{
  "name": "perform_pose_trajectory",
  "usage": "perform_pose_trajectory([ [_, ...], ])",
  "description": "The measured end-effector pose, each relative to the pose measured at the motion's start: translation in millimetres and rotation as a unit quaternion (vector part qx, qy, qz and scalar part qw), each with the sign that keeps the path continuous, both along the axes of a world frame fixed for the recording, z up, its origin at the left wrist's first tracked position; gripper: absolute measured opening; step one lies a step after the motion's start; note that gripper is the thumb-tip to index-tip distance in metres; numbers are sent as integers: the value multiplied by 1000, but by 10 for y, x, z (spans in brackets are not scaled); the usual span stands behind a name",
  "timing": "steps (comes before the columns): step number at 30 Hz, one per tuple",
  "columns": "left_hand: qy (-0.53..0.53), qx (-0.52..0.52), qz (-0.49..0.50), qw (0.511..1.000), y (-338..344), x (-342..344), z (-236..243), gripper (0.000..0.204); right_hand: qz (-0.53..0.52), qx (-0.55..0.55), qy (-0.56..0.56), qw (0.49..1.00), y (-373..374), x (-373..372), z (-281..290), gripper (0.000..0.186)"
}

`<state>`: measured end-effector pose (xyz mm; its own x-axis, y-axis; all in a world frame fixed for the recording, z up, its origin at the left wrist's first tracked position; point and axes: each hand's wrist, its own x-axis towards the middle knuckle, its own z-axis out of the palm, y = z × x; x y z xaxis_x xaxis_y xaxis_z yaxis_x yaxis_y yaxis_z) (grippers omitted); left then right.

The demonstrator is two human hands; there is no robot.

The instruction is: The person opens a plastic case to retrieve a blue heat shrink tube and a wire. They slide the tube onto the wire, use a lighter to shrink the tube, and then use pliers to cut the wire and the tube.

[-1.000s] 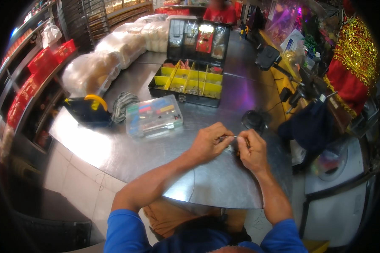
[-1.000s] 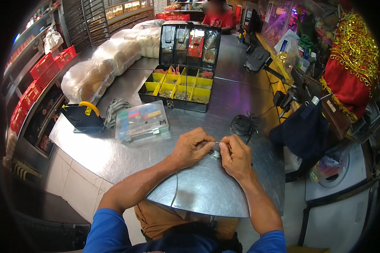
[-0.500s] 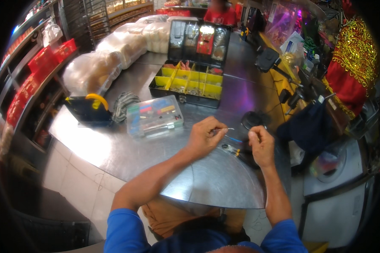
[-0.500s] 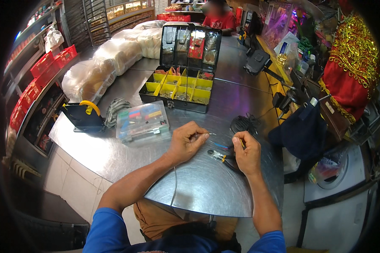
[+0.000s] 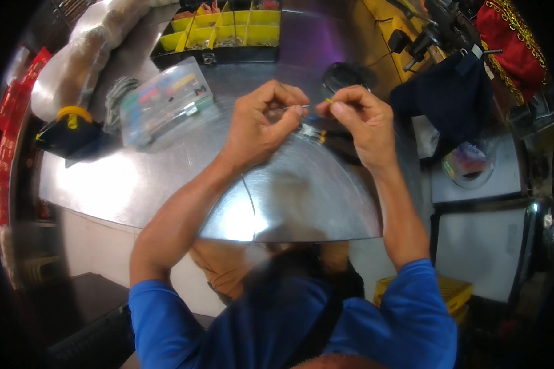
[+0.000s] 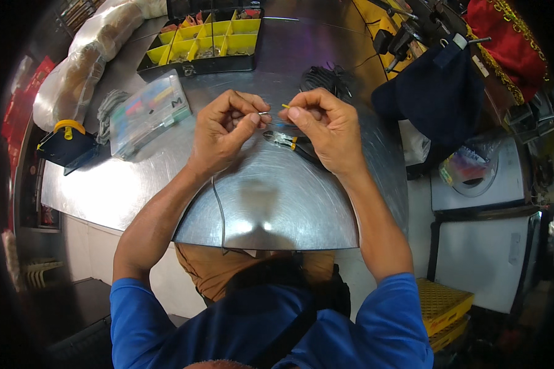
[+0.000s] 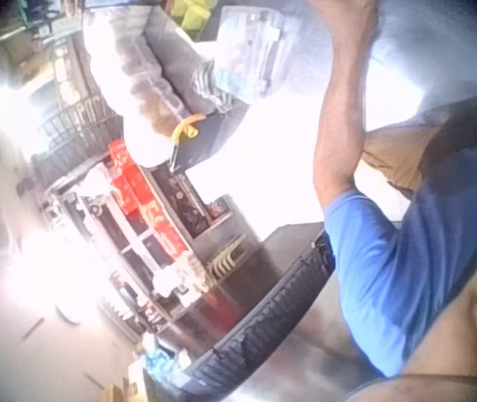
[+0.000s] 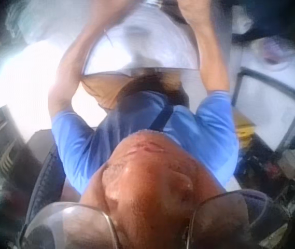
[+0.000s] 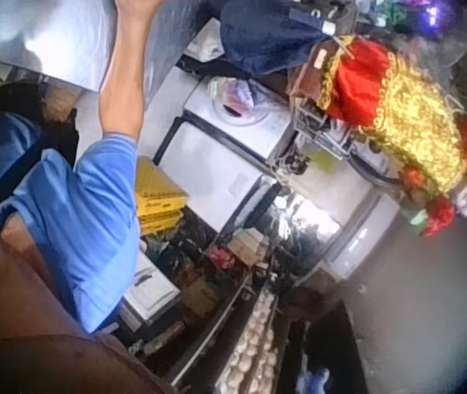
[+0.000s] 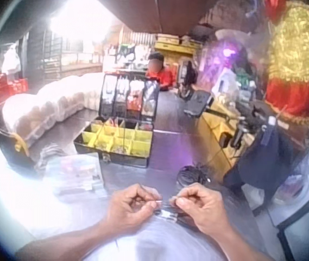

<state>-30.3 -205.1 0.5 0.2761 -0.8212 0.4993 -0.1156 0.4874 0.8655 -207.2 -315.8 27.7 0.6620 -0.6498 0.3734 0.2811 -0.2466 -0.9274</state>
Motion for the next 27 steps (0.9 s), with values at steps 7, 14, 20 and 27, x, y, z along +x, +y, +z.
perform_pose_trajectory([
  [7,20,-15,-56,998,-14,14,14,3,66,10,4,998,-94,-23,-80,11],
  [14,-18,-32,-39,999,-27,20,8,3,82,31,-24,996,-87,0,-67,11],
  [20,-52,-41,-14,998,-12,10,31,5,110,98,-51,988,-95,-4,-61,10],
  [27,-47,-77,16,996,-65,-2,-1,7,118,119,-51,984,-110,2,-89,10],
])
